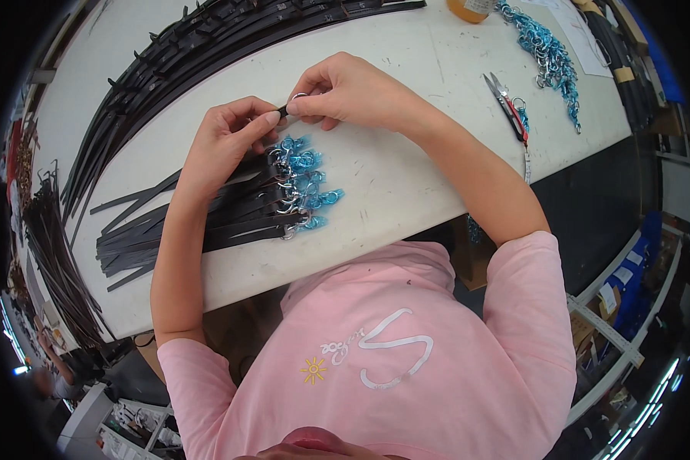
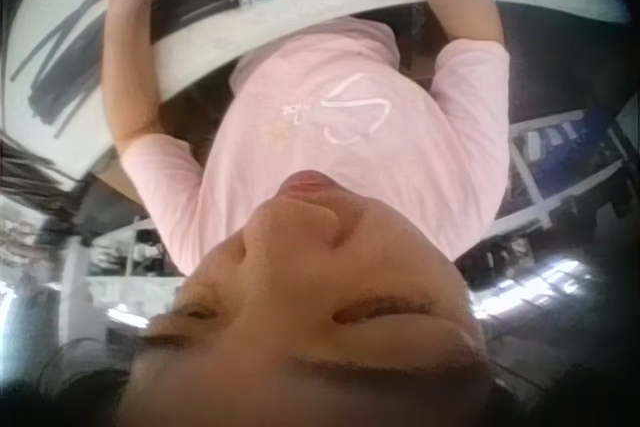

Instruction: The person assembles keychains by attaching metal rings to the ends of black leather straps. They repeatedly pick up a strap, thread a ring through the end, and place the finished item on a growing pile on the table.

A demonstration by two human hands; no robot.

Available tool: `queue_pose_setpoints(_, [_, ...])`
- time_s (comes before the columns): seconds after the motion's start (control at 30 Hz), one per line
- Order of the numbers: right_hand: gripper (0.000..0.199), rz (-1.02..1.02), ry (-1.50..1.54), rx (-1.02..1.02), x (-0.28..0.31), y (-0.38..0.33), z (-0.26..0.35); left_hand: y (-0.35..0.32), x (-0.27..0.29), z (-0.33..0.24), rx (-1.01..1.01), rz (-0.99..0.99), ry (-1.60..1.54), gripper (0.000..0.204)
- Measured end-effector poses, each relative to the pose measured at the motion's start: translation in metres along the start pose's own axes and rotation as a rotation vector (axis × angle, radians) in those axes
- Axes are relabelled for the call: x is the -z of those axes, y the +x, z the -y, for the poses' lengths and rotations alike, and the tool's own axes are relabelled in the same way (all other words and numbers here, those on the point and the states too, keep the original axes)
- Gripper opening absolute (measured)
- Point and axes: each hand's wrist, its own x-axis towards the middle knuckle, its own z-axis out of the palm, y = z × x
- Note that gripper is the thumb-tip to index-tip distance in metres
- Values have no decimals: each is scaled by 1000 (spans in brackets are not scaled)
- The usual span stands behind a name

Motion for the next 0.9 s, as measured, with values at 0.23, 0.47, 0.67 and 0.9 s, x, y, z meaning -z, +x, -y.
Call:
queue_pose_setpoints(0.23, [27,-23,-32,-2,-4,0,1,-1,5,2,0,67,15,22])
queue_pose_setpoints(0.47, [25,-58,-44,-7,-6,0,-1,-3,5,2,-56,62,158,22])
queue_pose_setpoints(0.67, [22,-90,-55,11,-8,1,-4,-6,1,9,-266,-83,264,19])
queue_pose_setpoints(0.9, [21,-55,5,46,-14,-1,0,-8,-8,15,-536,-296,506,15])
